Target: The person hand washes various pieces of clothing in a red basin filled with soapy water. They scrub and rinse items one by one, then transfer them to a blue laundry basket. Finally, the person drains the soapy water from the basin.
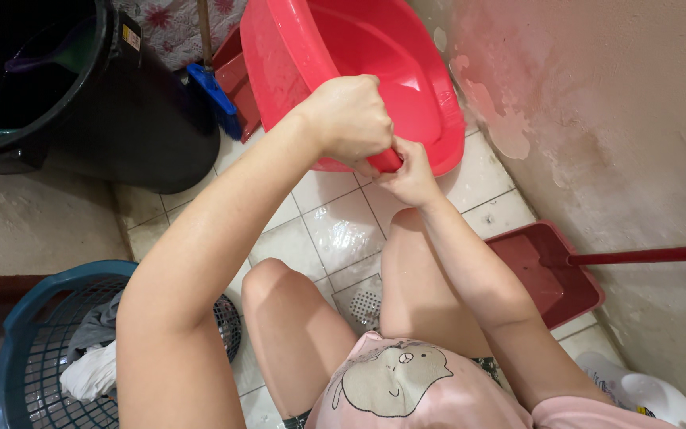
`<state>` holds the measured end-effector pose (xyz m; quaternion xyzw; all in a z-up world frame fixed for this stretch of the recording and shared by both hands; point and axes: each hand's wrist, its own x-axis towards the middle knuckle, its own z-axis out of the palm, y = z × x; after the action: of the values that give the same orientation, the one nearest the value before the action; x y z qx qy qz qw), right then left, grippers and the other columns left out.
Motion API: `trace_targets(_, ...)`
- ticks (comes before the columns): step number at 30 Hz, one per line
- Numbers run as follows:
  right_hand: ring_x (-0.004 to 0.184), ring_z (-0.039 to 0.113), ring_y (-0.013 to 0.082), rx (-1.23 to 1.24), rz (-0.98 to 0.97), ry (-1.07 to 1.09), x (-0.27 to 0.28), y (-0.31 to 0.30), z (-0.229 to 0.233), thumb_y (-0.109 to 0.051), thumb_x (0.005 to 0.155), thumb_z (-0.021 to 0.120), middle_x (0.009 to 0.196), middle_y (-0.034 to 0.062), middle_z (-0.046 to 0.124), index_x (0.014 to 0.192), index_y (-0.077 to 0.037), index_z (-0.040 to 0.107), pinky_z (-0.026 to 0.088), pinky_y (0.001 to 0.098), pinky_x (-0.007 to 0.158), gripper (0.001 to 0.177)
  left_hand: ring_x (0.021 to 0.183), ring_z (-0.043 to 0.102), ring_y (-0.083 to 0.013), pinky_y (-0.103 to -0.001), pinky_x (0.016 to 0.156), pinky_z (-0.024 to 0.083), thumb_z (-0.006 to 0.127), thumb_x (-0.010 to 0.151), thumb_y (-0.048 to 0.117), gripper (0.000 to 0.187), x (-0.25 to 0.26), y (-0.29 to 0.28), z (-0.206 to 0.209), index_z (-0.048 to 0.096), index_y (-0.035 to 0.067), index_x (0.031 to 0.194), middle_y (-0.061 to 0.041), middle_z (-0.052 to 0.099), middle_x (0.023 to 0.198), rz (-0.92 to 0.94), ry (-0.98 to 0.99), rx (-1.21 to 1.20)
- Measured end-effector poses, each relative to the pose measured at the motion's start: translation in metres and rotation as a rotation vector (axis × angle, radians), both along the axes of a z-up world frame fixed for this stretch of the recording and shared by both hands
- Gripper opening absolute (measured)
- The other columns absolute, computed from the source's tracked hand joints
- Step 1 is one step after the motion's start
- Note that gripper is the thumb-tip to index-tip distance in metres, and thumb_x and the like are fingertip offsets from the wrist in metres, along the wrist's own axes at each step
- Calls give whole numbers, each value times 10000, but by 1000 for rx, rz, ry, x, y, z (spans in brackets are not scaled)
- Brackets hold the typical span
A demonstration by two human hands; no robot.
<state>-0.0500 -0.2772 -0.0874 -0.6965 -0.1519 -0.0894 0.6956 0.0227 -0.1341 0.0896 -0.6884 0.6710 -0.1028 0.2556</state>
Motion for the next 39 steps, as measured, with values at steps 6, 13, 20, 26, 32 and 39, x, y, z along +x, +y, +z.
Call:
trace_targets(6, 1022, 628, 76, -28, -24, 7, 0, 1, -2, 71, 712, 710, 1064, 40, 715, 1161, 28, 661, 539, 266, 904, 454, 479, 576, -242, -366, 579, 430, 680, 719, 784, 676, -2, 0, 0, 594, 155, 490, -12, 620, 512, 31, 12, 43)
trace_targets(13, 1015, 629, 81, -34, -49, -16, -3, 1, -1, 71, 699, 710, 1052, 33, 719, 1146, 24, 669, 533, 270, 913, 452, 492, 585, -232, -361, 568, 427, 701, 711, 758, 638, -5, -2, 3, 598, 165, 499, -3, 627, 526, 13, -4, 46)
trace_targets(20, 993, 619, 77, -10, -81, -43, -5, 1, -4, 74, 724, 691, 1036, 29, 712, 1138, 25, 668, 530, 266, 904, 418, 500, 597, -221, -360, 557, 424, 711, 702, 744, 611, -5, -8, 4, 595, 180, 498, 14, 631, 530, -34, -34, 48)
trace_targets(26, 951, 621, 73, -17, -134, -68, -7, 0, -9, 62, 739, 700, 991, 24, 710, 1094, 20, 670, 535, 262, 870, 359, 506, 607, -225, -362, 520, 425, 734, 705, 673, 551, -4, -13, 4, 594, 180, 503, 10, 628, 534, -80, -28, 35)
trace_targets(32, 953, 628, 72, -17, -221, -90, -10, 0, -12, 61, 745, 731, 988, 34, 731, 1051, 25, 675, 531, 259, 858, 313, 479, 576, -191, -340, 563, 413, 749, 707, 509, 404, -6, -22, 5, 581, 215, 485, 33, 615, 515, -152, -80, 7)
trace_targets(39, 941, 632, 68, 3, -261, -73, -17, -3, -8, 55, 777, 782, 987, 37, 742, 1044, 19, 686, 525, 252, 852, 286, 447, 514, -214, -353, 553, 386, 753, 695, 555, 464, -10, -31, 5, 565, 187, 483, 12, 599, 489, -178, -38, -5)
